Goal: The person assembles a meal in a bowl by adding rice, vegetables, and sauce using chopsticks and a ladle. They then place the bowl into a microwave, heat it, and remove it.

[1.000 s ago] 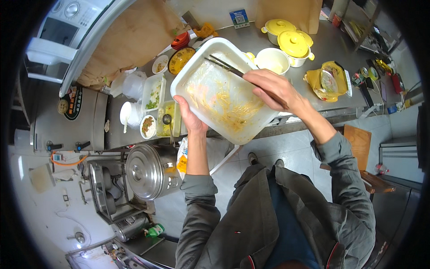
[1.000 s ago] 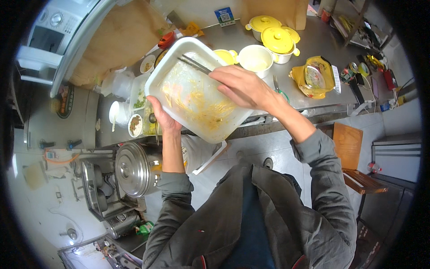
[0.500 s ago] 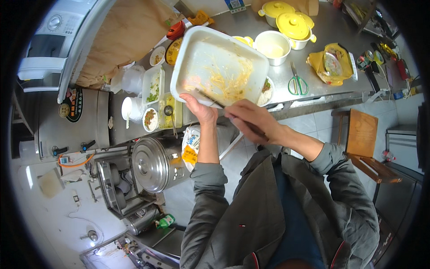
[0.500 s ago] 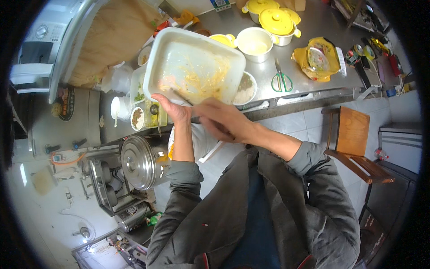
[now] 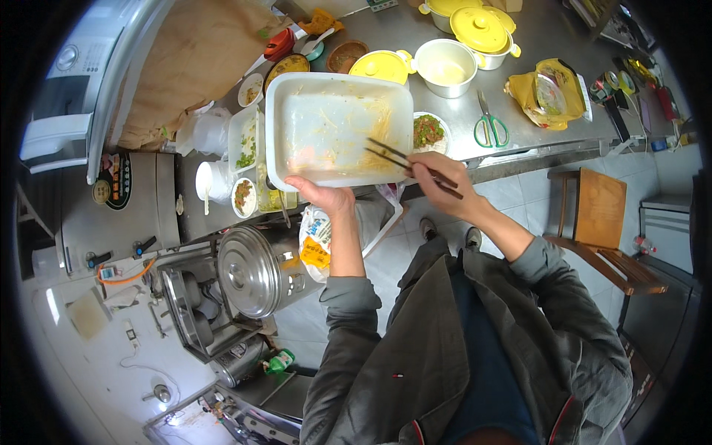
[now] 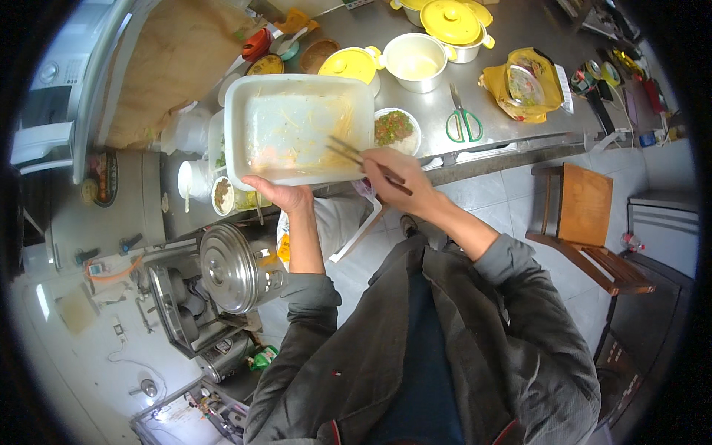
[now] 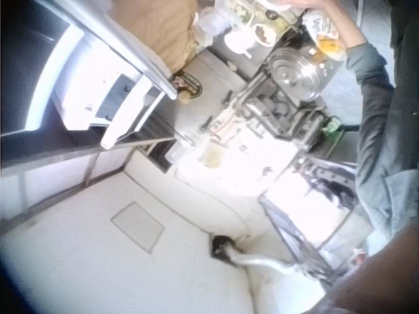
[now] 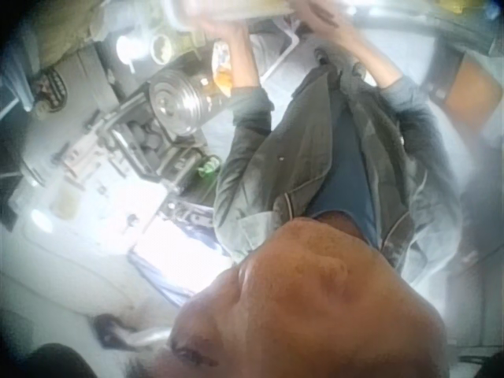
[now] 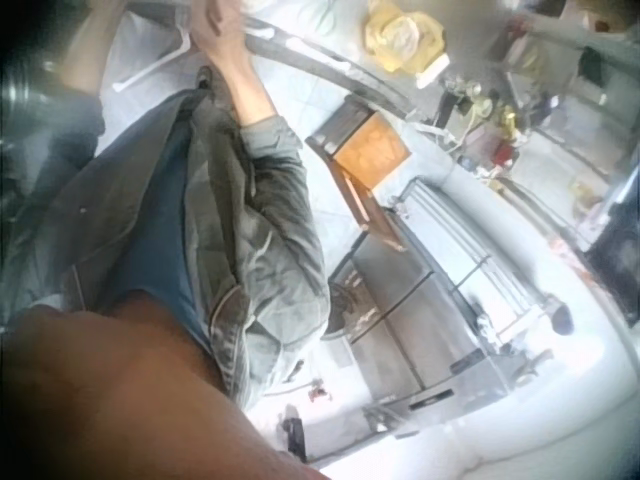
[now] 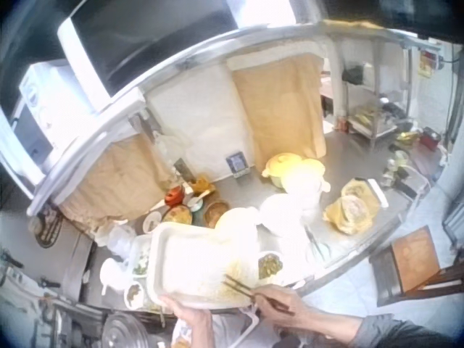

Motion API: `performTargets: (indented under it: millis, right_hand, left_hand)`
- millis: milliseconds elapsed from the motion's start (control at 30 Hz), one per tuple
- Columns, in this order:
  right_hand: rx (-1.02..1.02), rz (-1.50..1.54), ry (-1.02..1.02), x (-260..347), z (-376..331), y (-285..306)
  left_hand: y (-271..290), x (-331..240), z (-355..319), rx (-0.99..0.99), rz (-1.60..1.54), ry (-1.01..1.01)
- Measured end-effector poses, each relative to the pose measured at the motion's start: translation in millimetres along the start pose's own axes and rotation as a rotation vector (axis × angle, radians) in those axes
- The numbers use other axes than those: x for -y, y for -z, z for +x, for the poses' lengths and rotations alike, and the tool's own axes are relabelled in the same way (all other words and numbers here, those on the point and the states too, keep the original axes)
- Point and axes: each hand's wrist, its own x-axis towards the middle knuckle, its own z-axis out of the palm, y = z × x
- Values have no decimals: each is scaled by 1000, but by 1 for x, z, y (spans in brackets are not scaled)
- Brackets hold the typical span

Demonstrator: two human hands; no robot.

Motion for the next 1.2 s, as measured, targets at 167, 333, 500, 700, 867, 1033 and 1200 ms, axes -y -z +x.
performTargets:
  millis: [167, 333, 500, 700, 867, 1033, 1200]
  right_hand:
    - [-119, 132, -43, 11, 26, 8]
    - [-19, -198, 289, -18, 43, 44]
    - [96, -159, 245, -21, 23, 50]
    - [-62, -121, 249, -18, 39, 51]
    - [-65, -165, 306, -23, 29, 56]
    - [83, -227, 291, -27, 36, 55]
    - [-135, -9, 318, -5, 73, 22]
  left_hand:
    - [11, 10, -2, -13, -19, 19]
    - [15, 5, 5, -3, -109, 90]
    - [26, 17, 12, -44, -93, 111]
    - [20, 21, 7, -60, -149, 153]
    - [27, 20, 10, -26, -179, 127]
    - [26, 22, 12, -88, -151, 149]
    - [26, 36, 7, -69, -122, 205]
